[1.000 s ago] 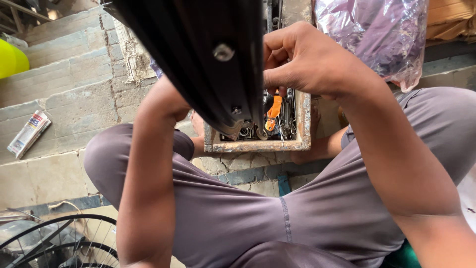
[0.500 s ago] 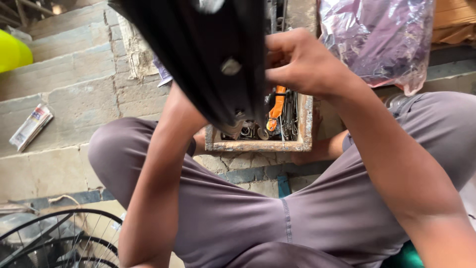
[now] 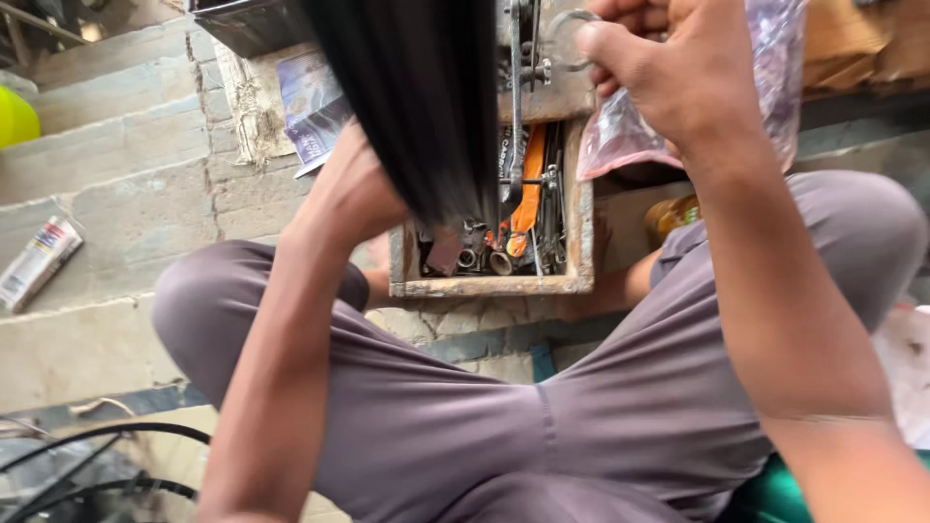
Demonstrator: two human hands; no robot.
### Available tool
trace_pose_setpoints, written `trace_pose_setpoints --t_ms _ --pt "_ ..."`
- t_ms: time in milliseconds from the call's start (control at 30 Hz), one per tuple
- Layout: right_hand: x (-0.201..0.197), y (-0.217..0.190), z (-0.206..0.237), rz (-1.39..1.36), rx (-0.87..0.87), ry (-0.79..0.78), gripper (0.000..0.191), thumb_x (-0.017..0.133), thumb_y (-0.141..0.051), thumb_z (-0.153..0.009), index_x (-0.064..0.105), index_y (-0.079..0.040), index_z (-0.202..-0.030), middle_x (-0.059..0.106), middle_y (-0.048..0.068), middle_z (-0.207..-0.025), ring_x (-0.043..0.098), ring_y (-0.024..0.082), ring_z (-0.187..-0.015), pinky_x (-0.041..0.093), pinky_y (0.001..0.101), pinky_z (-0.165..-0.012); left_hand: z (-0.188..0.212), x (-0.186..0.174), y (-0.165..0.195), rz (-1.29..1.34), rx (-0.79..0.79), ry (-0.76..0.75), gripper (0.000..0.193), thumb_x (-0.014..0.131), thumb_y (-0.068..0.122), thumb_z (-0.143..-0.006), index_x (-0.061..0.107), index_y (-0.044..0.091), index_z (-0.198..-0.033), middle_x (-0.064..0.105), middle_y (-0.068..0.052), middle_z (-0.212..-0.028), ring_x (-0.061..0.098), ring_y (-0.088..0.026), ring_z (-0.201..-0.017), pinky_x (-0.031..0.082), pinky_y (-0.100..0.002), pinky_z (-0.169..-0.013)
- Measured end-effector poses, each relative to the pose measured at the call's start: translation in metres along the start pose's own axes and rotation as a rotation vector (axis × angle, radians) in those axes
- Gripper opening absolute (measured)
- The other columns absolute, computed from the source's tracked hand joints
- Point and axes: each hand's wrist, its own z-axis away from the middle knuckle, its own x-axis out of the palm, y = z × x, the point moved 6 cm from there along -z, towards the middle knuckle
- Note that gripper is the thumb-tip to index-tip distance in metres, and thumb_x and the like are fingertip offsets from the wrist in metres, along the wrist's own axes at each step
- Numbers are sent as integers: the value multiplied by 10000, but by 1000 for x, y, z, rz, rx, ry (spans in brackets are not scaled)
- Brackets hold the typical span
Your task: The person sits on the floor and works on a bicycle wheel mounted on a repair stand. They use their hands to adjust the spokes and nipples, occasionally using a spoke wrench to tighten or loosen them. The person rotates the wheel to access different sections and continues the adjustment process throughout the clip.
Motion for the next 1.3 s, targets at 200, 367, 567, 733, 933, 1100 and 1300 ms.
trace_pose_setpoints --t_ms 200,367,567,733,933,1100,1300 --pt "-20 26 -6 167 -71 49 185 645 41 -964 702 23 -1140 726 69 -908 728 121 -748 590 250 -652 31 -23 -37 245 -395 320 117 666 79 -1112 746 13 -1166 748 -125 -1244 734 -245 -1156 585 -358 -1005" --pt "-5 23 -9 67 -144 -91 205 525 101 -1006 687 34 -1114 723 86 -1018 726 115 -855 633 254 -748 36 -23 -28 347 -521 155 166 679 153 -1084 755 40 -1180 768 -110 -1154 746 -225 -1039 586 -339 -906" --pt "-1 21 -6 89 -83 -96 119 598 78 -1006 674 22 -1078 726 76 -989 706 98 -841 613 256 -728 27 -19 -16 316 -415 25 199 698 204 -1014 773 80 -1151 766 -95 -1144 719 -239 -1063 574 -364 -912" --pt "1 15 -5 173 -93 -101 185 562 90 -968 688 8 -1077 737 64 -981 695 83 -848 590 238 -737 29 -12 -4 239 -373 -113 232 713 246 -978 767 81 -1133 754 -100 -1141 691 -275 -1093 545 -398 -930" --pt "1 13 -1 332 -124 -118 211 563 95 -951 710 14 -1079 729 72 -924 681 104 -811 550 259 -707 29 -8 4 189 -320 -212 360 740 319 -932 741 77 -1198 725 -109 -1154 651 -302 -1123 507 -436 -952" --pt "-6 23 -6 573 -79 -84 196 587 101 -895 705 68 -1048 731 126 -886 683 171 -817 524 319 -716 29 -8 3 176 -365 -247 389 756 283 -885 726 79 -1214 725 -111 -1142 646 -323 -1088 504 -441 -938" --pt "8 39 -6 -191 74 -262 156 666 -59 -946 713 -36 -1093 742 27 -1010 705 91 -934 601 230 -839 37 -8 -5 93 -417 -245 511 804 300 -797 692 62 -1235 708 -126 -1126 634 -349 -1070 497 -455 -886"
